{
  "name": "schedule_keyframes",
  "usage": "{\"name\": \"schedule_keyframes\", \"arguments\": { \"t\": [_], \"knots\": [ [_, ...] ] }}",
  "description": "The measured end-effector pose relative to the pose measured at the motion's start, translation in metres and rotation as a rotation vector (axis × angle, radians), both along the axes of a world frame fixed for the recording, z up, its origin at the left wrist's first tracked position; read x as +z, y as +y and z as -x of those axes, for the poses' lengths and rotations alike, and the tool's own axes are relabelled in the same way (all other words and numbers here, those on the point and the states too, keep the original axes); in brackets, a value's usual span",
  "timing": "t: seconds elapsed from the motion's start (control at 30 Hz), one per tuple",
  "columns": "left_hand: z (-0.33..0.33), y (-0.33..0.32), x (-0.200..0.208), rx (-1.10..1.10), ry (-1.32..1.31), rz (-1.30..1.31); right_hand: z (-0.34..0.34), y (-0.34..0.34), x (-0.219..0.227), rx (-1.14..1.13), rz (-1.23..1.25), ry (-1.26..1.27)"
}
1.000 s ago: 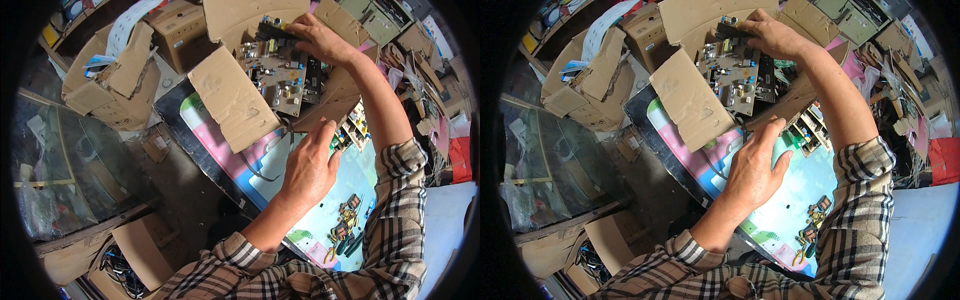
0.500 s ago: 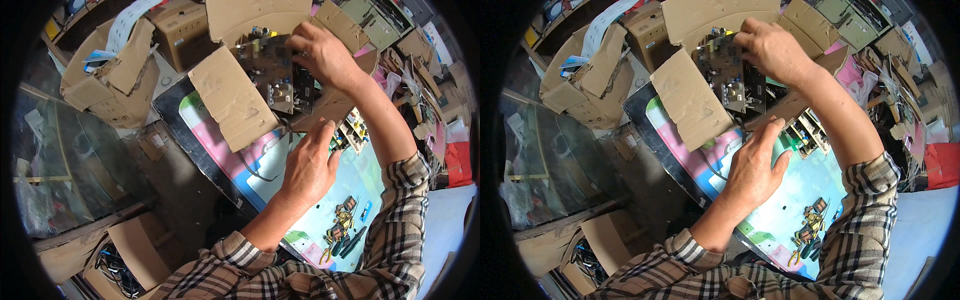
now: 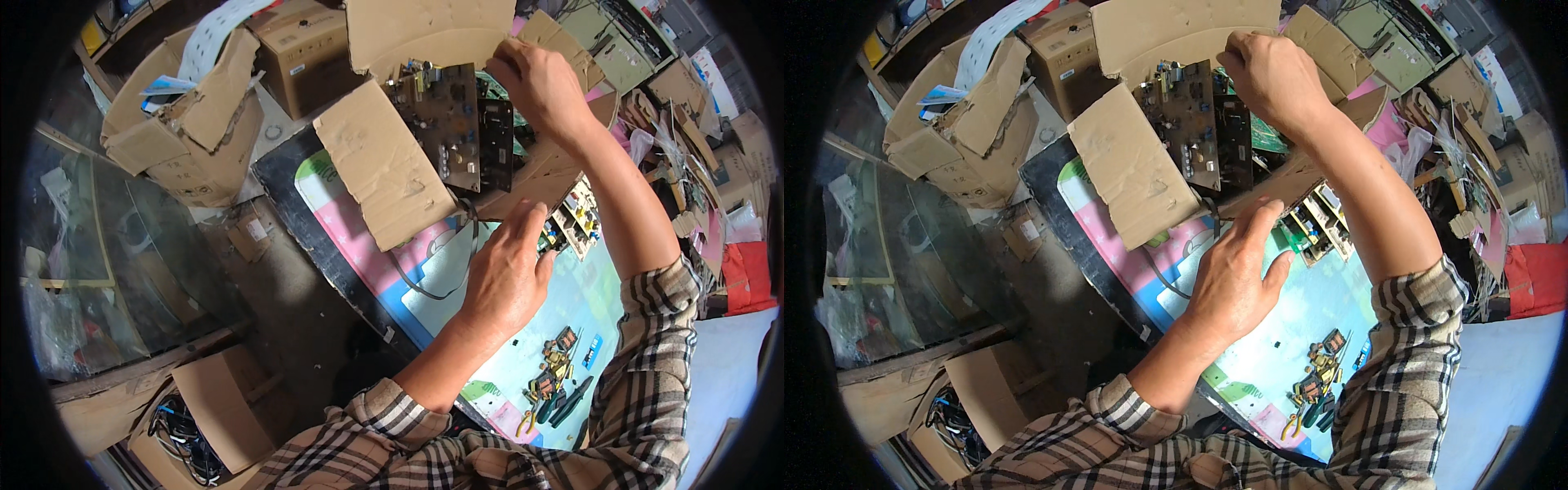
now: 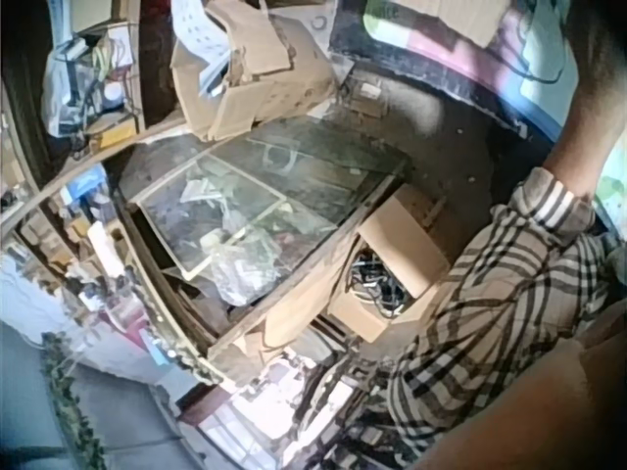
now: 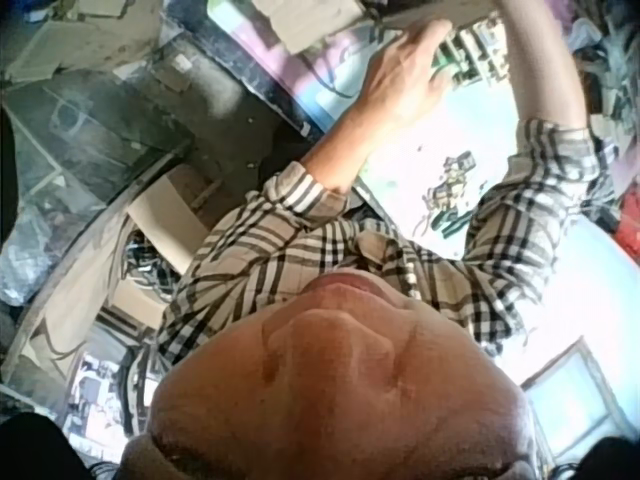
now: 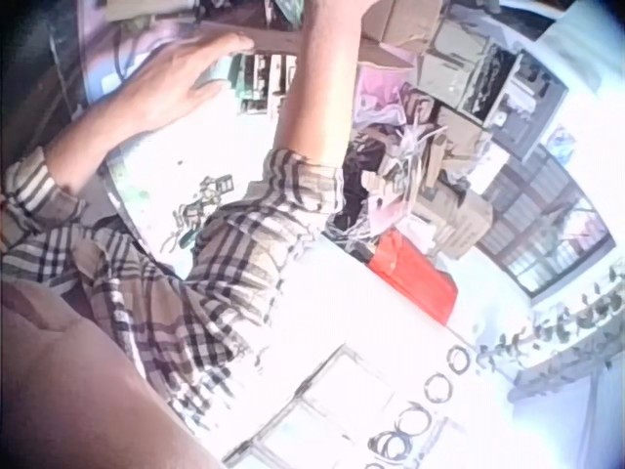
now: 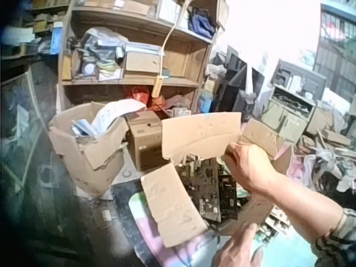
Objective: The person uses a screwdriver to remove screws from circuit boards and places the boards into a cardboard box. They handle multiple boards, turning them over and organizing them.
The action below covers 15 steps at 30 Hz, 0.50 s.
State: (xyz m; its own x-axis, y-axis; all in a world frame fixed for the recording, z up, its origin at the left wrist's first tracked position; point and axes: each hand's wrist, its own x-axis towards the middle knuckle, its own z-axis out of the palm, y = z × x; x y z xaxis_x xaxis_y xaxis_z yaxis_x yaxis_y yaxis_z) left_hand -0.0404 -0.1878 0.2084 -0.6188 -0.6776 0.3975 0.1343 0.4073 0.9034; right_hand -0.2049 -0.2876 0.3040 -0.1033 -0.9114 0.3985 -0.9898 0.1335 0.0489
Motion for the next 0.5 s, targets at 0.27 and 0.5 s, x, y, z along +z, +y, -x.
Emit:
{"name": "schedule_keyframes", "arguments": {
  "t": [0.27, 0.5],
  "knots": [
    [0.0, 0.001, 0.002, -0.003, -0.023, -0.02, 0.013, -0.04, -0.008, -0.088, -0.324, -0.07],
    [-0.001, 0.001, 0.002, 0.001, -0.035, -0.04, 0.003, -0.053, -0.006, 0.02, -0.28, -0.003]
  ]
}}
